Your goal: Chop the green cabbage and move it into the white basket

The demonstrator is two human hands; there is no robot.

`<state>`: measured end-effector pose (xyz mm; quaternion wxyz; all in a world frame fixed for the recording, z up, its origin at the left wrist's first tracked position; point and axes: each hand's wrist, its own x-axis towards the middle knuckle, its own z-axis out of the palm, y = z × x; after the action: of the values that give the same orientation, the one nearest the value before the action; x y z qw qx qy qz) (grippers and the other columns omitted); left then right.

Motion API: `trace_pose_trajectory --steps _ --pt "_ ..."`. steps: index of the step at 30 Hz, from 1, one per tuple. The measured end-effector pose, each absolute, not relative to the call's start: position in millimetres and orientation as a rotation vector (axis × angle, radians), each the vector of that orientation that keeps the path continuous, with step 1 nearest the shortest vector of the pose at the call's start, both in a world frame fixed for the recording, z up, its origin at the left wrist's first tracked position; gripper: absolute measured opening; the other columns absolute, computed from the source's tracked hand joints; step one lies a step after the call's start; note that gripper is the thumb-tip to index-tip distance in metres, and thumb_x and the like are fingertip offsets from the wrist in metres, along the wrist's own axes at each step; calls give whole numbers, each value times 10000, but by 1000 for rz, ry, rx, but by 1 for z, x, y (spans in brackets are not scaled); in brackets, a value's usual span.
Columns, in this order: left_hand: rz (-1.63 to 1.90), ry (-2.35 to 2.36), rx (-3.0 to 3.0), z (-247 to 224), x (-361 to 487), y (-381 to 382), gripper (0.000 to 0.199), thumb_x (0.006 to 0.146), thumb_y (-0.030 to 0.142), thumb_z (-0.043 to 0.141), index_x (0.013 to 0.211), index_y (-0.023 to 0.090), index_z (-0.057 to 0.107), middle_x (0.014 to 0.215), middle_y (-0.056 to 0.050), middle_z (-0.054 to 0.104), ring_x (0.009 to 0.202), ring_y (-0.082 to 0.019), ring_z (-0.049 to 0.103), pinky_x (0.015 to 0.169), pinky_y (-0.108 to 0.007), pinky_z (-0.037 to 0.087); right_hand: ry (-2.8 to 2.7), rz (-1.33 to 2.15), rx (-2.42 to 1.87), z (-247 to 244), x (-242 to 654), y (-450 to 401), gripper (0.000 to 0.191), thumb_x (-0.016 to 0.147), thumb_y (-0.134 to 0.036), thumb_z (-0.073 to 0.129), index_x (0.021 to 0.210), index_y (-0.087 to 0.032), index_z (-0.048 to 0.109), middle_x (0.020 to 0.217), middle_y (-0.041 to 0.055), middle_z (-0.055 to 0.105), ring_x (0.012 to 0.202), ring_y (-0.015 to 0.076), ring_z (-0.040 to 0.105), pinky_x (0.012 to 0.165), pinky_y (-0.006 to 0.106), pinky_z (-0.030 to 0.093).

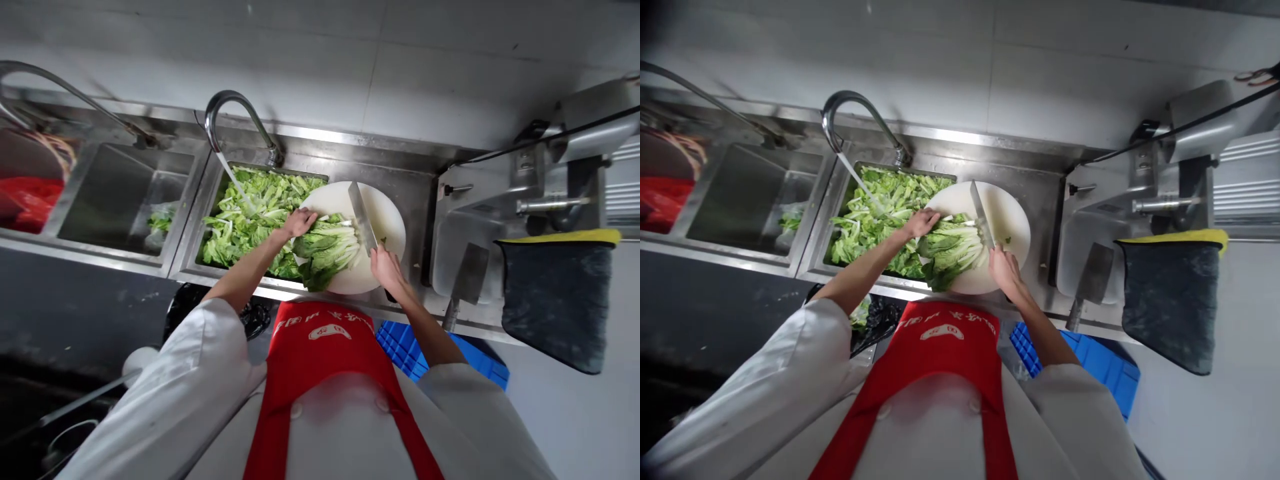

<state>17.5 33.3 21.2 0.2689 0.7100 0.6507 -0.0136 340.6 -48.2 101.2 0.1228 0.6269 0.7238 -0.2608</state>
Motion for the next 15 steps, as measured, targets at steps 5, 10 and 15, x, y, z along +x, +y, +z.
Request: trace_pose_trajectory --steps 5,10,15 --pt "166 1814 1835 28 26 -27 651 1074 574 212 1411 231 650 1365 -99 619 1261 -240 577 1123 -369 450 2181 -854 1693 120 324 -87 371 1123 -328 279 1292 -119 535 1013 171 755 952 279 737 825 311 471" --pt "106 1884 1802 27 51 -68 774 1022 678 354 1607 173 411 1539 -170 475 1408 -320 458 1170 -455 383 2153 -920 1563 107 298 -99 341 1123 -286 287 1248 -86 533 1079 208 742 989 278 733 822 300 473" --pt "56 1971 1846 24 74 -88 1032 872 826 522 1607 118 370 1573 -233 424 1439 -396 399 1206 -527 294 2156 -910 1555 100 283 -87 297 1099 -210 329 1225 -83 566 1108 218 729 1045 279 727 843 289 490"
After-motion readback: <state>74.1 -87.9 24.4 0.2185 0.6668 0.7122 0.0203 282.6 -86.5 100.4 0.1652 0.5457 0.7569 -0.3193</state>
